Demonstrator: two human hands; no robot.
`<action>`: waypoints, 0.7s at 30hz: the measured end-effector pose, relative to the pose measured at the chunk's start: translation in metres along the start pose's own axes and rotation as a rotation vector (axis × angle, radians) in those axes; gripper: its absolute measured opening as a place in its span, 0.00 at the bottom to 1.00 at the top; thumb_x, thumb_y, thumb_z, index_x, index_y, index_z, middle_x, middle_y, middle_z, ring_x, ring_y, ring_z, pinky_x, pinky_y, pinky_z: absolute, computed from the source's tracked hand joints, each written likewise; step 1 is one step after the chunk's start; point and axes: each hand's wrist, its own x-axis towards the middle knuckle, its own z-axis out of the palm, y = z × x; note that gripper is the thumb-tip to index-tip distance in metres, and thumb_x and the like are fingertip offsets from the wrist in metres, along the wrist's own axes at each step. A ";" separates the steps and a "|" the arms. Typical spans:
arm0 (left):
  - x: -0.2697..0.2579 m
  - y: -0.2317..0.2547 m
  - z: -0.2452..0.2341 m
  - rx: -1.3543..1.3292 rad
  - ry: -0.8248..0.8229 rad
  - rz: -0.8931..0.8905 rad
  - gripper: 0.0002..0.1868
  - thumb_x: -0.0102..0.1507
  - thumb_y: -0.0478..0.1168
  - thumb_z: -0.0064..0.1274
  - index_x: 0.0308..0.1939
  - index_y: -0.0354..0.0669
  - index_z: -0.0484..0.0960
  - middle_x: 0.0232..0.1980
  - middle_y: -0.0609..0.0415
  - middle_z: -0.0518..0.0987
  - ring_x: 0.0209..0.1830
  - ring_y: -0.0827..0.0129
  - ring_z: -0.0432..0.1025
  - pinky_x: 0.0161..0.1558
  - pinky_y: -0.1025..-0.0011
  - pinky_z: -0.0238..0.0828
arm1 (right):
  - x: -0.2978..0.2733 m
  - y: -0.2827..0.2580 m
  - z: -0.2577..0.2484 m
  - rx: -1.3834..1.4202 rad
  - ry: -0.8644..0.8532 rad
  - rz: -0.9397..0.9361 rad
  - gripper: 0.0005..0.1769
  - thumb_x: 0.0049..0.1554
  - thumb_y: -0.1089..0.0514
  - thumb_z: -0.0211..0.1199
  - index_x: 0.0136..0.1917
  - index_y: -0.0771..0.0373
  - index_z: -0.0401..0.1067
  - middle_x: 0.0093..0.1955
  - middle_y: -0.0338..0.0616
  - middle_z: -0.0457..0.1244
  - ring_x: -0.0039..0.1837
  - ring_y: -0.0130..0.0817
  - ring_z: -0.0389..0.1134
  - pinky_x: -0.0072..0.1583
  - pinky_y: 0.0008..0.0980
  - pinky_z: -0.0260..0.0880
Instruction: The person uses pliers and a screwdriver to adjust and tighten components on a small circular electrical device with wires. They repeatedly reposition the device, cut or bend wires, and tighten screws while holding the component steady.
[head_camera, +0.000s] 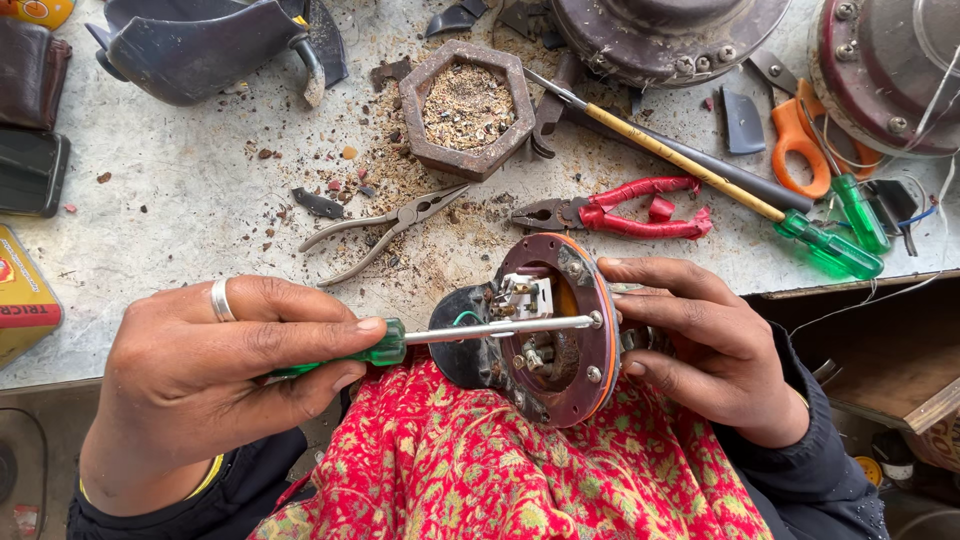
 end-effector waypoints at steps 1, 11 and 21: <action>0.000 0.001 0.000 -0.008 -0.006 0.004 0.18 0.53 0.31 0.67 0.48 0.43 0.87 0.41 0.54 0.85 0.36 0.78 0.82 0.37 0.82 0.79 | -0.001 0.000 0.000 0.012 0.003 0.005 0.27 0.53 0.63 0.70 0.66 0.65 0.72 0.75 0.57 0.61 0.76 0.46 0.64 0.73 0.40 0.65; 0.006 0.017 -0.004 0.093 -0.027 0.080 0.17 0.55 0.31 0.66 0.48 0.42 0.86 0.41 0.54 0.85 0.35 0.77 0.81 0.37 0.80 0.79 | -0.004 0.002 0.002 0.060 0.009 0.016 0.26 0.54 0.65 0.69 0.66 0.66 0.72 0.76 0.59 0.59 0.74 0.43 0.66 0.71 0.38 0.68; 0.007 0.021 -0.006 0.120 -0.053 0.062 0.18 0.54 0.32 0.67 0.49 0.43 0.86 0.42 0.55 0.85 0.35 0.77 0.81 0.37 0.80 0.78 | -0.002 0.004 -0.001 0.055 -0.013 0.004 0.27 0.53 0.64 0.70 0.66 0.65 0.73 0.76 0.59 0.60 0.74 0.45 0.66 0.72 0.38 0.68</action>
